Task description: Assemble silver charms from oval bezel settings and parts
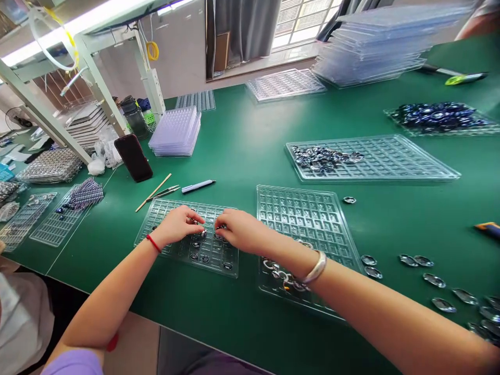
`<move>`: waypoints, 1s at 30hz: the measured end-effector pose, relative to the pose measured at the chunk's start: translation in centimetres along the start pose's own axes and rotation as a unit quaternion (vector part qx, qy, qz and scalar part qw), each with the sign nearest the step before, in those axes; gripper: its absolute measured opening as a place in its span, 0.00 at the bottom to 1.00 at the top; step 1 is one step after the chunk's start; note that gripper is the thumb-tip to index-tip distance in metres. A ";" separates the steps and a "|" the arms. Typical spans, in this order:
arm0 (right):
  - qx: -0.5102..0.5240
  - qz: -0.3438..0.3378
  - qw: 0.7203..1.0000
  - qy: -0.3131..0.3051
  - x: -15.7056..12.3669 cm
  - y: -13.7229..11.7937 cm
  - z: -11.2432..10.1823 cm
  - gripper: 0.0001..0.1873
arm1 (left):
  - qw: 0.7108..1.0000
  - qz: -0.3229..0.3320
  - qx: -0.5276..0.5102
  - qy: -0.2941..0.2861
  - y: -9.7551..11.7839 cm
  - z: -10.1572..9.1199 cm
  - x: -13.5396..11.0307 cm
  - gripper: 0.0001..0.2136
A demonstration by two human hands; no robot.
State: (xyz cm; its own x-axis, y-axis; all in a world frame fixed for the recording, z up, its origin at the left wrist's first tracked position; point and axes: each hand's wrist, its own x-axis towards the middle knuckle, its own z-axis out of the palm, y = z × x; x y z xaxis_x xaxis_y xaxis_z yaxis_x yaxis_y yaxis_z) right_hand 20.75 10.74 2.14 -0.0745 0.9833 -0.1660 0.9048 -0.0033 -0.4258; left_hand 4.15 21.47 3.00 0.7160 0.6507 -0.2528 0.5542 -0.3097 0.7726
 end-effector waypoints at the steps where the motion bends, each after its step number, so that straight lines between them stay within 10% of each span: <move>1: 0.000 -0.001 1.000 0.002 0.4 0.2 -0.3 0.08 | 1.000 0.001 -0.002 0.004 -0.1 0.0 0.0 0.06; 9: -0.012 0.003 1.000 0.021 3.9 1.0 -1.9 0.11 | 0.999 0.021 0.035 0.036 -0.3 -0.2 -0.1 0.03; 30: 0.002 0.037 0.999 0.017 0.4 3.0 -1.9 0.09 | 0.986 0.089 0.129 0.057 -0.6 -0.1 -1.3 0.04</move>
State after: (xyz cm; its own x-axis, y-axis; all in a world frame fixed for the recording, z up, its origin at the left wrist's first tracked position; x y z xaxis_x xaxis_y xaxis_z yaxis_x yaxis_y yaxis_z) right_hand 24.28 11.46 2.51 0.0073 0.9861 -0.1661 0.9052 -0.0771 -0.4179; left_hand 2.83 20.88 2.91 0.7679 0.6388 -0.0481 0.5236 -0.5826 0.6217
